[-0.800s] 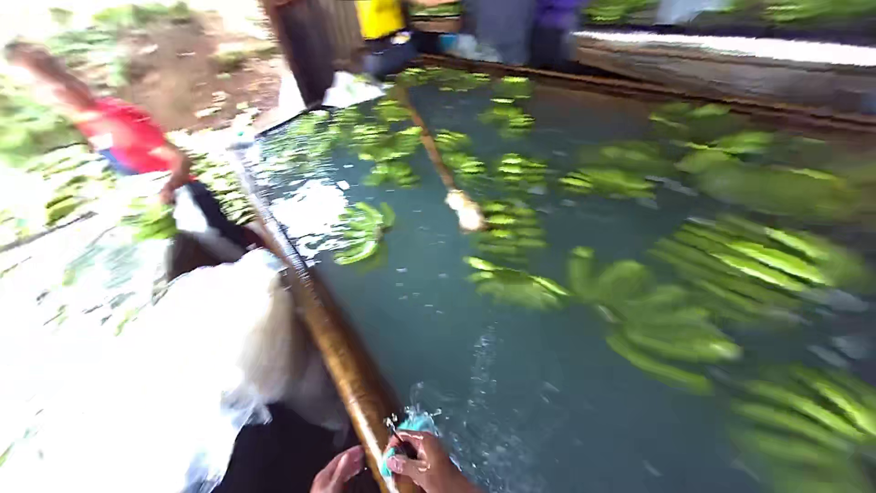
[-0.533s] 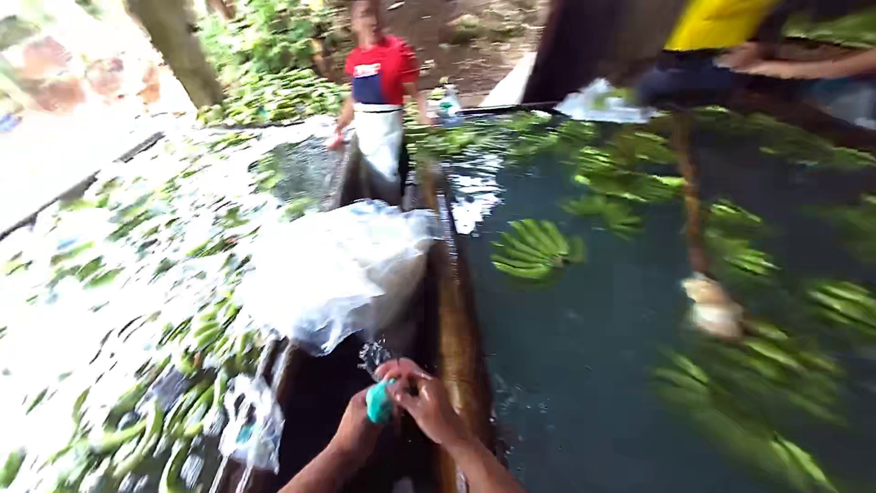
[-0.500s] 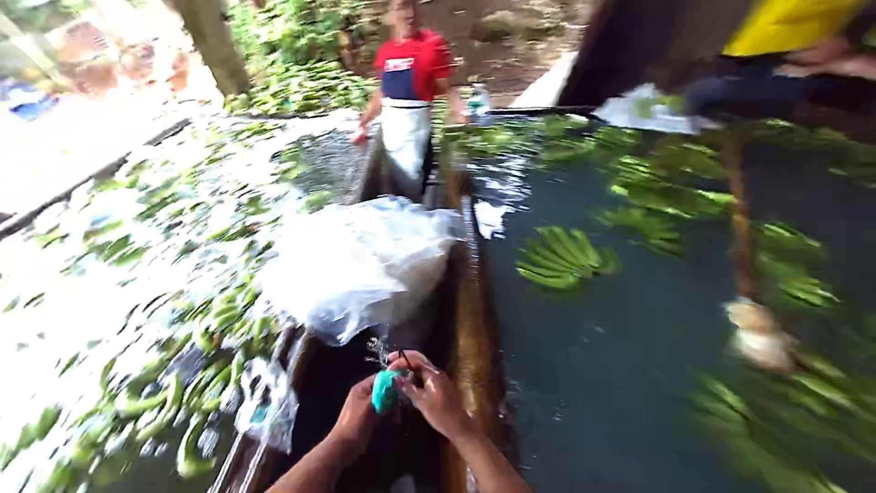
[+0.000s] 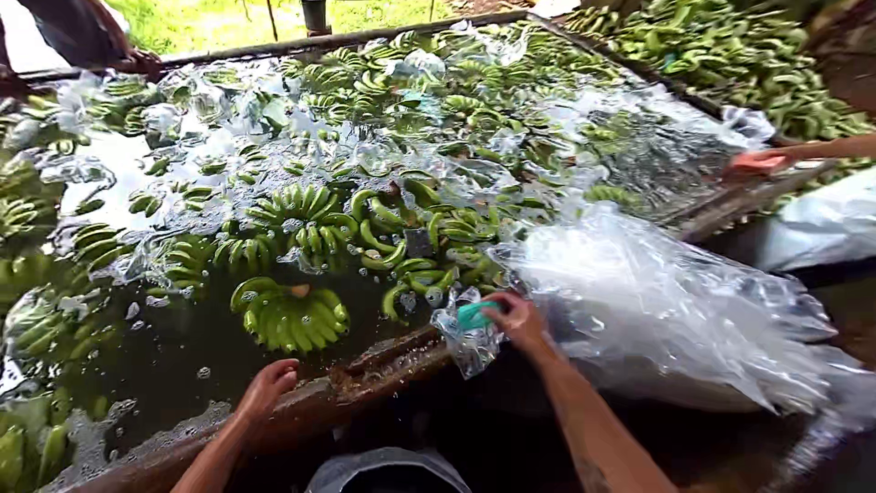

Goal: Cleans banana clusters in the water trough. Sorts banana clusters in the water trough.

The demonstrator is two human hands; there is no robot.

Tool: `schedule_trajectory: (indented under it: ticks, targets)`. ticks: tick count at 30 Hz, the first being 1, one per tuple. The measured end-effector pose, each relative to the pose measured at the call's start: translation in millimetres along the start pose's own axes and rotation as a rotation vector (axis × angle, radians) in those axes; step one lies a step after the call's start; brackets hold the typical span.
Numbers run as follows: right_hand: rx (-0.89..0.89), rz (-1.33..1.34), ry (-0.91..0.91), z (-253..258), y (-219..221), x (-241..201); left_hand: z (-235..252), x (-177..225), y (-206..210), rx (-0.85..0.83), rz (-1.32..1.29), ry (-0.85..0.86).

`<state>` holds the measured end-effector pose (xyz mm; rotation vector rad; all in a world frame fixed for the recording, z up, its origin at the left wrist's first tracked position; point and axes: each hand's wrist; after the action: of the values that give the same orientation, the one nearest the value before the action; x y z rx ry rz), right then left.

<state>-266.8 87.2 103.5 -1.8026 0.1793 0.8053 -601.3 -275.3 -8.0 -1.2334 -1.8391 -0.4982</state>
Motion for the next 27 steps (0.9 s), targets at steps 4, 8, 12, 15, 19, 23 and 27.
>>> schedule_trajectory:
  ticks: [4, 8, 12, 15, 19, 23, 27]
  targets:
    - [0.511, -0.149, 0.214, 56, -85, -3, 3, -11, -72, 0.191, 0.08, -0.039]
    - [0.299, -0.004, 0.062, 100, -36, -48, 57, 9, -70, 0.154, 0.174, 0.039]
    - [-0.226, -0.128, 0.14, 177, 74, -71, 139, 35, -32, 0.033, 0.43, 0.042]
    - [-0.287, -0.296, 0.261, 240, 145, -53, 200, 47, -15, 0.048, 0.685, -0.055]
    - [-0.194, -0.475, 0.361, 293, 187, -35, 276, 48, -26, 0.016, 0.95, -0.171]
    - [-0.315, -0.55, 0.456, 328, 210, -8, 319, 41, -47, -0.243, 1.031, -0.418]
    - [-0.295, -0.463, 0.491, 339, 228, 19, 329, 29, -69, -0.346, 0.975, -0.414]
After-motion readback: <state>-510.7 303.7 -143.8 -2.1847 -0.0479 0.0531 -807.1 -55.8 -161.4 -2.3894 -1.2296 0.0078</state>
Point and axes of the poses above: each hand's wrist, its own z-axis towards the middle knuckle, its own y-axis out of the palm, x = y × z, and after that the axes turned 8 degrees about -z, right-handed
